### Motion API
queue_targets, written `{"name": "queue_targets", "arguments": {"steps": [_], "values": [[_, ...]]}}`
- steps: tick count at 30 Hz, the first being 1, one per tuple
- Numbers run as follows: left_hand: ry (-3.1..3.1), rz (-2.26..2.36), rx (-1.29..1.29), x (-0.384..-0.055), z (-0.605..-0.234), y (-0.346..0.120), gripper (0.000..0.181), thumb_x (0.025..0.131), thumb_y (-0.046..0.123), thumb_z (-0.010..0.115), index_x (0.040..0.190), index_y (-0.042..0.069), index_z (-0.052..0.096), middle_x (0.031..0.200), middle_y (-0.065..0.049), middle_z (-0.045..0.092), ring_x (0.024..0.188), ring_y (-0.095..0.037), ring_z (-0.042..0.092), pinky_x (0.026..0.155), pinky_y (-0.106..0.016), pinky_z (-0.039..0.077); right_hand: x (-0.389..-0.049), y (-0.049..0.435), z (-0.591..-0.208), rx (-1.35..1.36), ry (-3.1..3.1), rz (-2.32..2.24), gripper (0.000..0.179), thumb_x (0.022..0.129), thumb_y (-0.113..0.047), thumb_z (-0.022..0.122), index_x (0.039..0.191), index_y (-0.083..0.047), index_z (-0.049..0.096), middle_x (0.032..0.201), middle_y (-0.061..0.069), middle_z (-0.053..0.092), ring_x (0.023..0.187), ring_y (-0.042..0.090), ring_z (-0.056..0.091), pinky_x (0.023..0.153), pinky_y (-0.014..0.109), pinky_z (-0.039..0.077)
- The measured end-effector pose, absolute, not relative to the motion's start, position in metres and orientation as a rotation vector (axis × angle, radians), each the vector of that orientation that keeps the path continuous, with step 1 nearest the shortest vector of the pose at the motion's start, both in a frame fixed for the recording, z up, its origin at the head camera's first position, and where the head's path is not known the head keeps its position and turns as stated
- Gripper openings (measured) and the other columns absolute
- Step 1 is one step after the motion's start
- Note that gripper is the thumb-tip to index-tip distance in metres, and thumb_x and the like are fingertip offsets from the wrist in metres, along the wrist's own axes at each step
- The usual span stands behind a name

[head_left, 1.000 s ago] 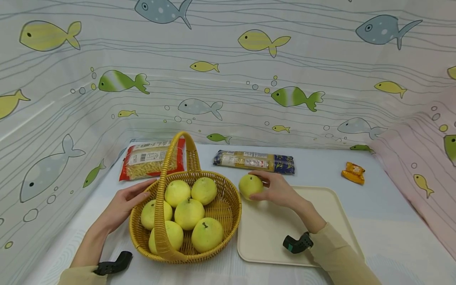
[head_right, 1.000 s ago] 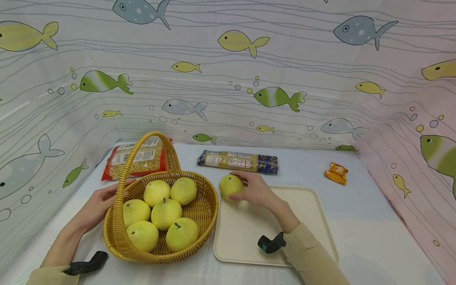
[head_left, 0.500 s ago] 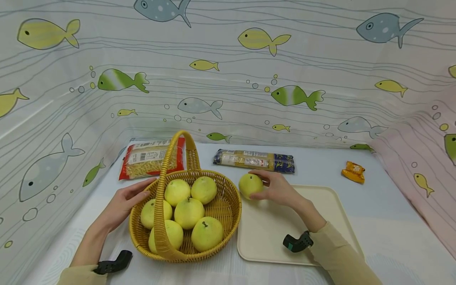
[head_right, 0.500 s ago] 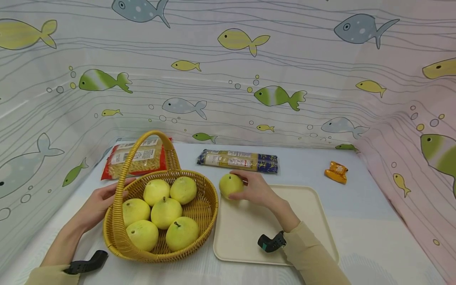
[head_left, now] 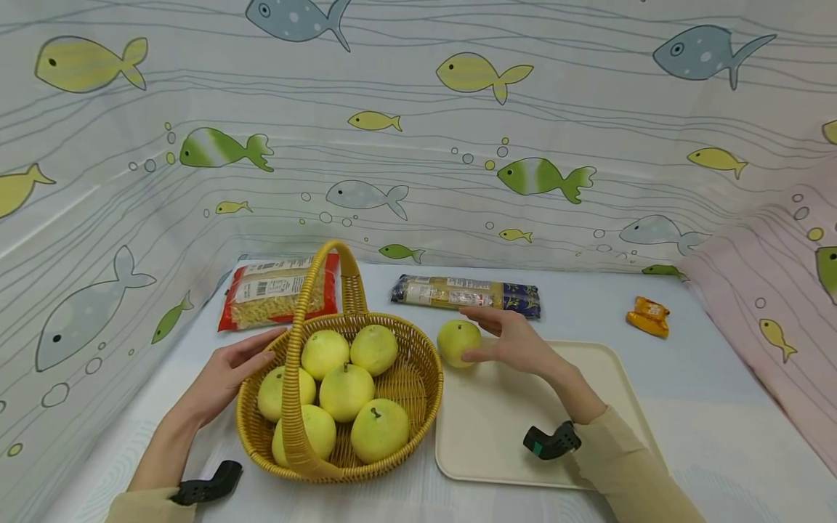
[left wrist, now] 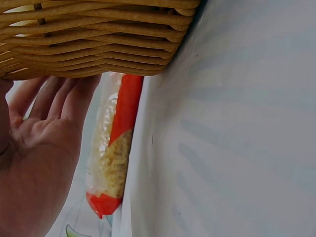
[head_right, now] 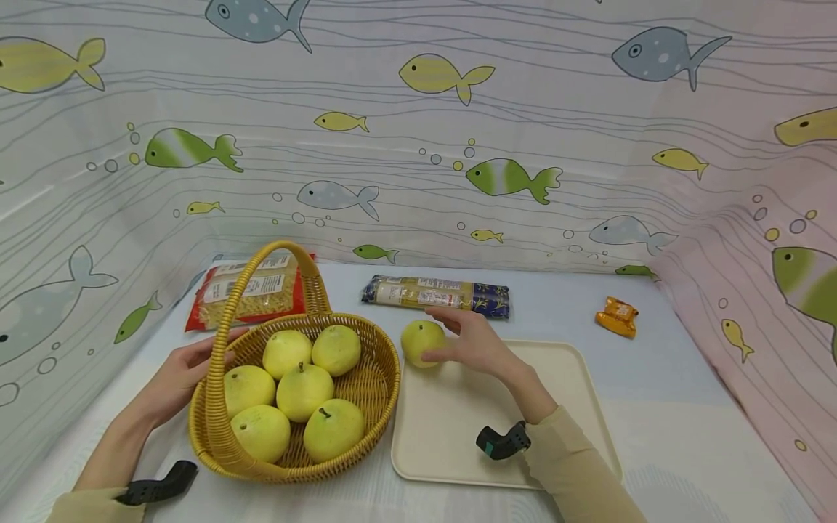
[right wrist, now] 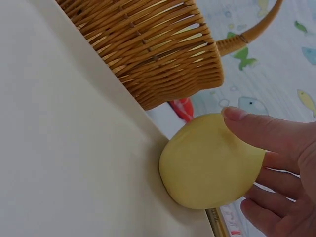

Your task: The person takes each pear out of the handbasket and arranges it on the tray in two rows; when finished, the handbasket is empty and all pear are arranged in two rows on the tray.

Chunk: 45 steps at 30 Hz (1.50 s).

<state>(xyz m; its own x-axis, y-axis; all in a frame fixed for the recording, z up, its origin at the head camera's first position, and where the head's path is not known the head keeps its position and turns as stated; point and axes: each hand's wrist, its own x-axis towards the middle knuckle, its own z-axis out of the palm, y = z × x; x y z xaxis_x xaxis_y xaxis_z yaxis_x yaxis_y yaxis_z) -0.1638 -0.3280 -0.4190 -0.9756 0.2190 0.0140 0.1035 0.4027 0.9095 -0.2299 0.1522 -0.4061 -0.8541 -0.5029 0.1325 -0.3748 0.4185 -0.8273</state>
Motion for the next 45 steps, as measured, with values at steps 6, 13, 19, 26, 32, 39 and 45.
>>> {"name": "queue_targets", "arguments": {"steps": [6, 13, 19, 26, 32, 39, 45], "values": [[2.539, 1.63, 0.287, -0.164, -0.42, -0.328, 0.049, 0.106, 0.028, 0.05, 0.152, 0.012, 0.045, 0.138, 0.022, 0.055, 0.121, 0.014, 0.049, 0.094, -0.009, 0.044, -0.229, 0.153, -0.405, -0.789, 2.51, -1.448, 0.074, 0.078, -0.026, 0.087, 0.141, -0.005, 0.056, 0.145, 0.01, 0.055, 0.136, 0.033, 0.05, 0.113, 0.043, 0.039], [2.551, 1.618, 0.303, -0.164, -0.42, -0.328, 0.049, 0.106, 0.028, 0.05, 0.152, 0.011, 0.044, 0.138, 0.02, 0.055, 0.121, 0.014, 0.049, 0.094, -0.008, 0.043, -0.226, 0.153, -0.4, -0.771, 2.51, -1.444, 0.068, 0.08, -0.026, 0.085, 0.141, -0.01, 0.057, 0.145, 0.009, 0.056, 0.136, 0.033, 0.05, 0.113, 0.044, 0.039], [2.55, 1.629, 0.319, -0.165, -0.42, -0.327, 0.048, 0.106, 0.027, 0.05, 0.152, 0.011, 0.045, 0.14, 0.017, 0.055, 0.121, 0.014, 0.049, 0.094, -0.009, 0.044, -0.221, 0.153, -0.393, -0.782, 2.508, -1.475, 0.068, 0.081, -0.025, 0.084, 0.142, -0.01, 0.056, 0.146, 0.009, 0.055, 0.137, 0.033, 0.049, 0.114, 0.044, 0.039], [2.558, 1.621, 0.313, -0.166, -0.421, -0.329, 0.048, 0.106, 0.027, 0.05, 0.152, 0.012, 0.044, 0.138, 0.021, 0.055, 0.121, 0.014, 0.049, 0.094, -0.008, 0.043, -0.211, 0.146, -0.379, -0.823, 2.521, -1.508, 0.066, 0.081, -0.031, 0.085, 0.14, -0.02, 0.058, 0.145, 0.004, 0.055, 0.137, 0.023, 0.049, 0.113, 0.038, 0.04], [2.56, 1.615, 0.308, -0.165, -0.42, -0.328, 0.049, 0.106, 0.028, 0.05, 0.152, 0.012, 0.044, 0.14, 0.018, 0.055, 0.121, 0.014, 0.049, 0.094, -0.008, 0.043, -0.199, 0.138, -0.368, -0.861, 2.513, -1.526, 0.065, 0.081, -0.029, 0.085, 0.14, -0.023, 0.059, 0.143, -0.002, 0.057, 0.135, 0.02, 0.052, 0.112, 0.033, 0.041], [2.56, 1.612, 0.285, -0.164, -0.418, -0.327, 0.049, 0.106, 0.029, 0.051, 0.152, 0.012, 0.044, 0.14, 0.017, 0.055, 0.121, 0.015, 0.049, 0.094, -0.008, 0.043, -0.185, 0.127, -0.36, -0.983, 2.466, -1.524, 0.065, 0.082, -0.025, 0.085, 0.141, -0.023, 0.058, 0.145, -0.004, 0.055, 0.137, 0.017, 0.05, 0.112, 0.031, 0.04], [2.572, 1.591, 0.28, -0.164, -0.419, -0.329, 0.05, 0.106, 0.03, 0.051, 0.152, 0.012, 0.044, 0.14, 0.02, 0.055, 0.121, 0.016, 0.048, 0.093, -0.007, 0.043, -0.176, 0.118, -0.356, -1.033, 2.441, -1.492, 0.067, 0.082, -0.026, 0.084, 0.142, -0.021, 0.057, 0.145, -0.004, 0.055, 0.137, 0.018, 0.049, 0.113, 0.039, 0.041]]}}
